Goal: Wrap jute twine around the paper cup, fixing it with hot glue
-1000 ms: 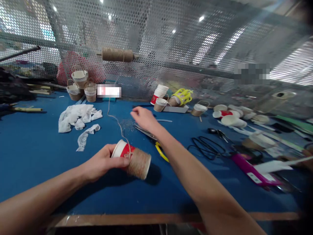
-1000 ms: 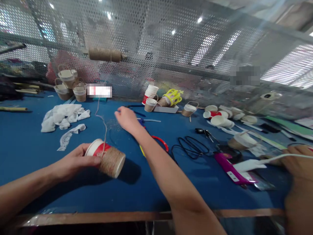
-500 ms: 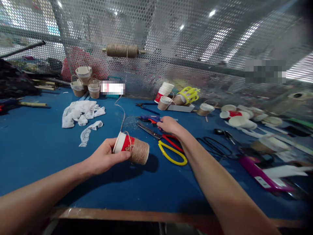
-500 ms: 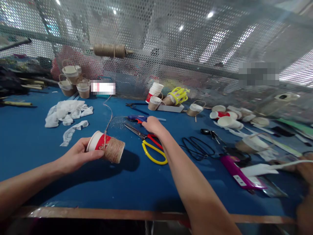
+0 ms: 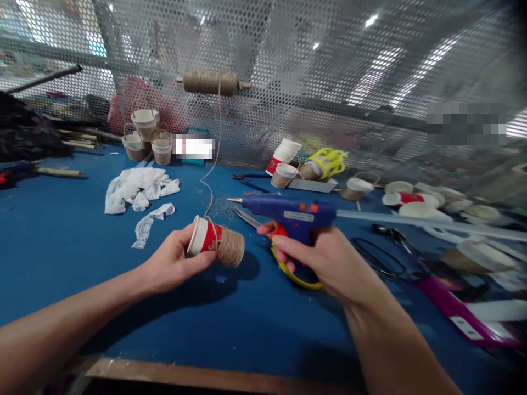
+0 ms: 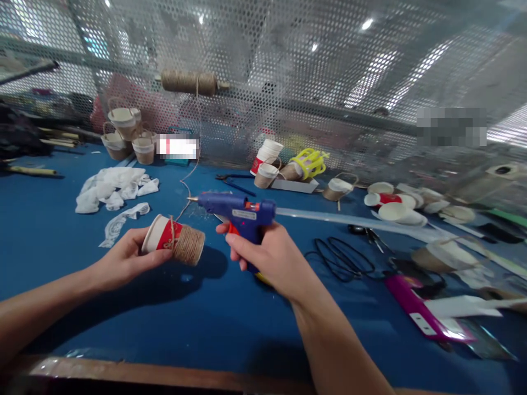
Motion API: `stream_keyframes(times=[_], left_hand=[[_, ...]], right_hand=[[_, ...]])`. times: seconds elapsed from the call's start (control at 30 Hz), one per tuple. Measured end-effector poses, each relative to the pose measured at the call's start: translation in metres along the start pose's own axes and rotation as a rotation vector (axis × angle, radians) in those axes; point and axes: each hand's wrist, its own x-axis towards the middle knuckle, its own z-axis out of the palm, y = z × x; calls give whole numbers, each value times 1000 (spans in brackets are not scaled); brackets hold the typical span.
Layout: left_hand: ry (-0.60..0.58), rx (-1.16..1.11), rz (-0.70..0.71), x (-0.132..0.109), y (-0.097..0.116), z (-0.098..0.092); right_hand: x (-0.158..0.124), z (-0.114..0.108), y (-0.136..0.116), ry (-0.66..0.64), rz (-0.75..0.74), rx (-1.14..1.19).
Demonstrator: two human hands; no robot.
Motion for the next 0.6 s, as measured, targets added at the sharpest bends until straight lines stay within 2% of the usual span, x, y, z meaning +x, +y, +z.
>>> stream_keyframes(times=[0.27,0.6], left_hand=[[2,57,-17,3,-4,-5],[1,240,141,3,-1,-7]], right_hand=[[-16,6,-2,34,67,-283],[-19,10,1,47,-177,-592]])
